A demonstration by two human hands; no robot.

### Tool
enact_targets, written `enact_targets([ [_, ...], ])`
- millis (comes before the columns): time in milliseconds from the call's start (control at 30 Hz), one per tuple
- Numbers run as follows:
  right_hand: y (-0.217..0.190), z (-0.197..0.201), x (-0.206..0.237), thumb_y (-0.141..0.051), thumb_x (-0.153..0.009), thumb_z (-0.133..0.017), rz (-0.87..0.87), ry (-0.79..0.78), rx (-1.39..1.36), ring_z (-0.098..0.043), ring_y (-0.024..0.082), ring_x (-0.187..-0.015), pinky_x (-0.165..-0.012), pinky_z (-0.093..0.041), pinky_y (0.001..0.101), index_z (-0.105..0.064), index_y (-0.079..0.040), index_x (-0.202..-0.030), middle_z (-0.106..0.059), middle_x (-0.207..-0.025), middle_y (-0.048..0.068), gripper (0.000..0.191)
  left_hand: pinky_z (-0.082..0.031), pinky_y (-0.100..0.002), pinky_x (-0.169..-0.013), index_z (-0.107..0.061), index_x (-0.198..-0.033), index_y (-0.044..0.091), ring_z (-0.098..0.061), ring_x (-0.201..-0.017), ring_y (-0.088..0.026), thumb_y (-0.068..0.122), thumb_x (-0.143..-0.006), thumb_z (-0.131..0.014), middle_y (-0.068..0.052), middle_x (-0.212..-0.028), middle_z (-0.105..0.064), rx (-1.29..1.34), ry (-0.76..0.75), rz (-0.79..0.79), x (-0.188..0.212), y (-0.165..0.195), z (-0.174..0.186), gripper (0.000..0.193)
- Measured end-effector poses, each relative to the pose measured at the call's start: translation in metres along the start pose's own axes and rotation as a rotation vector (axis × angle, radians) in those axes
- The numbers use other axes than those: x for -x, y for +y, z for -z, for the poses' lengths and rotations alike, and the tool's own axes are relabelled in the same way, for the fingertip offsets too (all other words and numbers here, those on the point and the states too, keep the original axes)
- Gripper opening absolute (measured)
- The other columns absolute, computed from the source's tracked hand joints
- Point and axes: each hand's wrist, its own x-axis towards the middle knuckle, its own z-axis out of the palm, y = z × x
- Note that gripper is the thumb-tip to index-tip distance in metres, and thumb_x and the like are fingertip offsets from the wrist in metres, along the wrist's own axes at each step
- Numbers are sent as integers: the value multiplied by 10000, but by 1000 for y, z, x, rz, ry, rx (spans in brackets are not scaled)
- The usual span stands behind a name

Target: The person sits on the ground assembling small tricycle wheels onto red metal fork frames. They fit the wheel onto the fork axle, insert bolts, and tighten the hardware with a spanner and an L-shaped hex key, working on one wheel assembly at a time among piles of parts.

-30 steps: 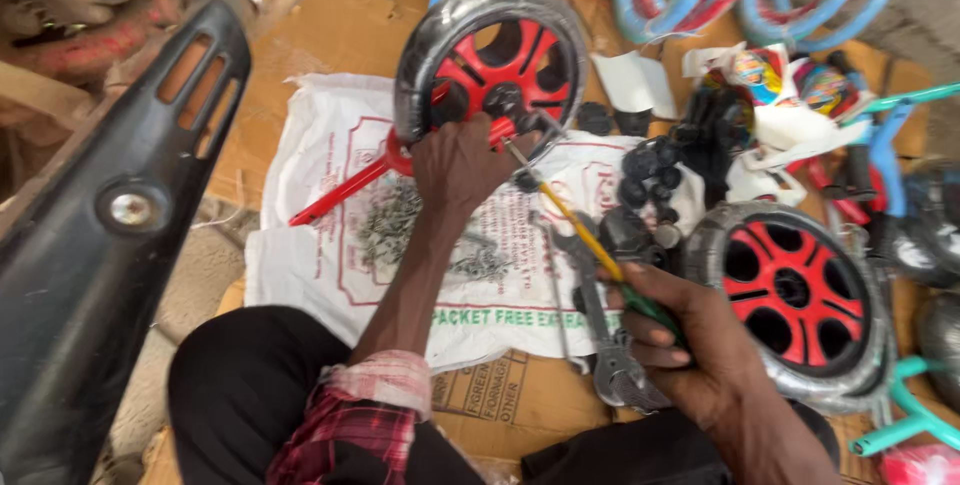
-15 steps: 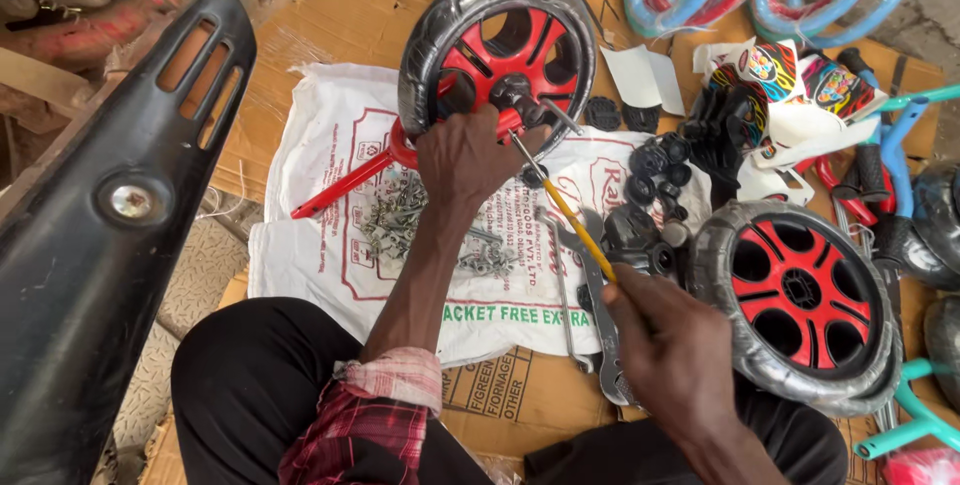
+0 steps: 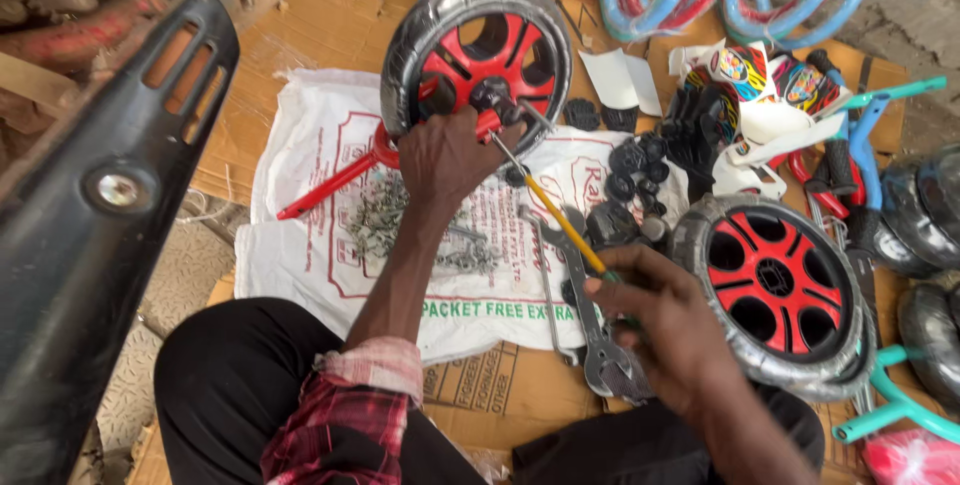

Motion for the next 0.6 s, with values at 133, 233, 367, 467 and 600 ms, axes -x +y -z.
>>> enact_targets([
  [133, 4, -20, 16, -131, -928, -702, 816, 273, 868, -449, 66, -498, -378, -314, 218, -691, 40, -1100, -588, -768, 56, 242, -471, -511, -492, -645, -654, 73, -659, -526, -374, 689, -796, -738, -182, -572, -644, 18, -7, 19, 1, -3, -2, 639],
  [233, 1, -31, 15, -146, -928, -696, 866, 304, 893, -465, 81, -490, -391, -321, 233, -722, 15, -1100, -617, -759, 65, 237, -466, -519, -486, -646, -647, 73, -656, -530, -386, 686, -790, -744, -183, -573, -644, 39, -14, 35, 0, -5, -5, 637],
  [367, -7, -27, 4, -166, -927, -688, 215, 203, 216, -486, 100, -480, -407, -329, 253, -765, -17, -1101, -655, -747, 77, 241, -469, -521, -491, -651, -654, 74, -660, -532, -381, 682, -786, -742, -173, -574, -649, 53, -43, 57, -4, -8, -4, 629],
  [467, -11, -12, -5, -177, -927, -645, -275, 1, -362, -370, 54, -441, -337, -241, 194, -703, 43, -1100, -601, -745, 47, 286, -476, -516, -498, -674, -677, 91, -660, -533, -385, 685, -774, -745, -181, -578, -653, 25, 27, 22, -5, -7, -2, 606],
  [600, -13, 6, -11, -121, -894, -645, -315, -166, -537, -386, 35, -470, -323, -241, 162, -638, 24, -1100, -593, -786, 32, 251, -479, -514, -502, -658, -669, 77, -664, -532, -367, 702, -785, -740, -180, -574, -651, 28, -49, 40, -2, -4, 2, 640],
])
